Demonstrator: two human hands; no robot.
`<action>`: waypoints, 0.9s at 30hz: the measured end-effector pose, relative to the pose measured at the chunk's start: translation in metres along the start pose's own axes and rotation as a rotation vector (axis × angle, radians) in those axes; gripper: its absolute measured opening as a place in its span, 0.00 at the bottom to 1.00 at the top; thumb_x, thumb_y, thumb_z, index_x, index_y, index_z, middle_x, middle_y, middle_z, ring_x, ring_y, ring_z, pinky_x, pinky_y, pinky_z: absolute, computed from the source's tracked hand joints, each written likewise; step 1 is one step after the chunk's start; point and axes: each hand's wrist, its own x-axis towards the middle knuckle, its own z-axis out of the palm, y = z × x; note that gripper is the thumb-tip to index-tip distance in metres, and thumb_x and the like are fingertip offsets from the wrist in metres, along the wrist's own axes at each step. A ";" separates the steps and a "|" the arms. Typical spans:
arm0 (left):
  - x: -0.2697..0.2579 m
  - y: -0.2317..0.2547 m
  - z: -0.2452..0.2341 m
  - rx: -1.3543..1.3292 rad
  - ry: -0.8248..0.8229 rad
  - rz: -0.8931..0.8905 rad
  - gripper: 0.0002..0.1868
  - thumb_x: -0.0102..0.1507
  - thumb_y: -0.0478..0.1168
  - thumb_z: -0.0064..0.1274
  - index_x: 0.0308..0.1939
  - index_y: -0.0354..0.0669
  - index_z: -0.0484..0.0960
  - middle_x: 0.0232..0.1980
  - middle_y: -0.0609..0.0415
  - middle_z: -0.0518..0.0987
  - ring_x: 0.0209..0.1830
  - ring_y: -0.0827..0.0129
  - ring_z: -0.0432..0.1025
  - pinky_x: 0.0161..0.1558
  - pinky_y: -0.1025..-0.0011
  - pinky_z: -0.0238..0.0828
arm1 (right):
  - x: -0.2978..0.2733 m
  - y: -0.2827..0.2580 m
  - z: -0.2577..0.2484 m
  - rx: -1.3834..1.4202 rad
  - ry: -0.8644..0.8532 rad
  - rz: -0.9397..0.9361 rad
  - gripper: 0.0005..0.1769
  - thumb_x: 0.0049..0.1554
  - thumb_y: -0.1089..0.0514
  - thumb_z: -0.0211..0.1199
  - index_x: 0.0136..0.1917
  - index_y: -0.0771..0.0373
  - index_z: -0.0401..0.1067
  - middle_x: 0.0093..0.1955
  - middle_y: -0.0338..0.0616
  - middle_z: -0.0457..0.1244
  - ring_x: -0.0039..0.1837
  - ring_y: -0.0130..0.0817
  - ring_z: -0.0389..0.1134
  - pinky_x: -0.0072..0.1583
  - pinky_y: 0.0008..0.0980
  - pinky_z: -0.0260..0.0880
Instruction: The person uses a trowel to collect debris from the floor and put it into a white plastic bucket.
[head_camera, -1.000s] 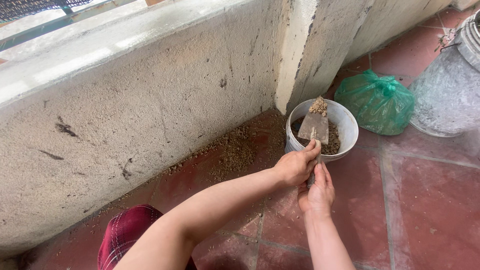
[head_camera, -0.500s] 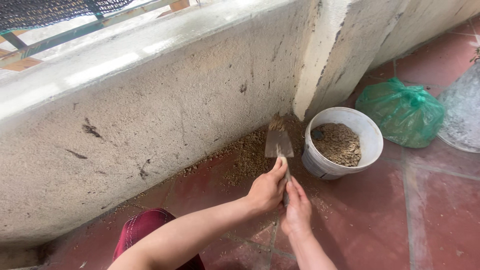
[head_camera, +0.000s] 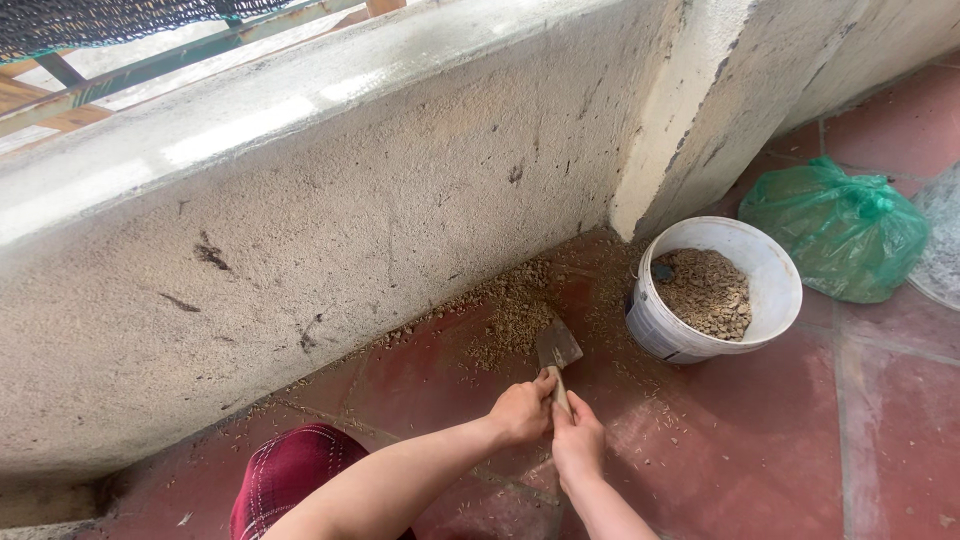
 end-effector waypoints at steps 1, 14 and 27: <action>0.000 -0.001 -0.001 0.021 -0.038 -0.031 0.28 0.72 0.40 0.43 0.77 0.43 0.75 0.70 0.37 0.79 0.64 0.42 0.78 0.68 0.53 0.73 | -0.004 -0.006 0.002 -0.103 0.006 0.005 0.29 0.67 0.58 0.64 0.79 0.62 0.68 0.69 0.49 0.72 0.67 0.37 0.75 0.66 0.34 0.74; 0.007 -0.024 0.011 0.014 -0.243 -0.068 0.32 0.65 0.34 0.47 0.76 0.47 0.77 0.63 0.38 0.84 0.64 0.48 0.80 0.68 0.56 0.73 | -0.018 -0.017 0.003 -0.884 -0.038 0.068 0.41 0.62 0.62 0.63 0.85 0.41 0.61 0.70 0.51 0.70 0.73 0.51 0.71 0.72 0.48 0.70; -0.005 0.007 -0.008 -0.039 -0.096 -0.078 0.27 0.68 0.39 0.49 0.73 0.42 0.80 0.63 0.35 0.84 0.65 0.43 0.79 0.68 0.54 0.74 | -0.026 -0.039 0.013 -1.073 -0.076 -0.034 0.43 0.67 0.51 0.56 0.89 0.37 0.43 0.82 0.53 0.56 0.77 0.57 0.66 0.74 0.54 0.69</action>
